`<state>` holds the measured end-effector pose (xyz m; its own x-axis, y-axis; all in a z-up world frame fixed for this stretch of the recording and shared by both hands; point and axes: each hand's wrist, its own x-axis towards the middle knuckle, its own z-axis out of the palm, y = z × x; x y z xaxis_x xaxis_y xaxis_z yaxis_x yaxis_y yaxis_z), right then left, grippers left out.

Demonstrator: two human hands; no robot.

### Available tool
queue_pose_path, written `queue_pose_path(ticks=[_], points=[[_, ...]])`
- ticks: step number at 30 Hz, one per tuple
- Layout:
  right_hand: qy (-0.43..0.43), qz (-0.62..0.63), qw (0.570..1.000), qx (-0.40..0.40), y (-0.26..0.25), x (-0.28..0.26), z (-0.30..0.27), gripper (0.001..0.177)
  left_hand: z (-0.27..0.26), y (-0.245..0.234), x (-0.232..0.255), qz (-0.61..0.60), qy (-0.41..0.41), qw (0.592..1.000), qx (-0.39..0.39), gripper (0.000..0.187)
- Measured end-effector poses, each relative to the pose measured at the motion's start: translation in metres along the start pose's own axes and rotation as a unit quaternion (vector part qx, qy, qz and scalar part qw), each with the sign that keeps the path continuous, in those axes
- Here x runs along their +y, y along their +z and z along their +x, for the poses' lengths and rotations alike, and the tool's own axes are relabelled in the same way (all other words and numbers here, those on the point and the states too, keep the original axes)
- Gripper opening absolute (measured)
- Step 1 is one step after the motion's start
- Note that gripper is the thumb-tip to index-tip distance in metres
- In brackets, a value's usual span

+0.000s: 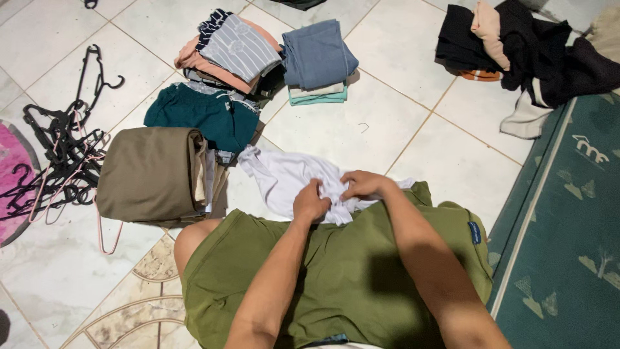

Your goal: The person picks up various items of clothing from the floor, spreads them out, and folds them one at a time.

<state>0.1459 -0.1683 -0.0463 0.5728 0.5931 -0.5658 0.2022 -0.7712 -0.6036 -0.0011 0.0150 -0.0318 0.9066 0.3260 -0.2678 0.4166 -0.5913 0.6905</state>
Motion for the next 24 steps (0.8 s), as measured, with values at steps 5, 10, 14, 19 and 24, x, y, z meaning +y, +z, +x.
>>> queue_pose_path(ticks=[5, 10, 14, 19, 24], points=[[0.05, 0.163, 0.902, 0.398, -0.03, 0.012, 0.01, 0.066, -0.001, 0.007, -0.003, 0.005, -0.014, 0.999, -0.034, 0.034], [0.061, 0.037, 0.894, 0.442, -0.048, -0.001, 0.001, 0.083, 0.008, 0.001, 0.003, 0.001, -0.017, 0.999, -0.028, 0.031], [0.07, -0.017, 0.902, 0.425, -0.041, 0.012, 0.027, 0.078, 0.01, -0.002, 0.01, -0.011, -0.02, 0.999, -0.043, 0.03], [0.087, -0.046, 0.924, 0.371, -0.058, -0.002, 0.039, 0.077, 0.014, -0.006, 0.012, -0.042, -0.006, 0.998, -0.035, 0.03], [0.048, 0.086, 0.927, 0.361, -0.078, -0.017, 0.031, 0.116, 0.014, -0.004, 0.017, -0.117, 0.03, 0.992, 0.044, 0.034]])
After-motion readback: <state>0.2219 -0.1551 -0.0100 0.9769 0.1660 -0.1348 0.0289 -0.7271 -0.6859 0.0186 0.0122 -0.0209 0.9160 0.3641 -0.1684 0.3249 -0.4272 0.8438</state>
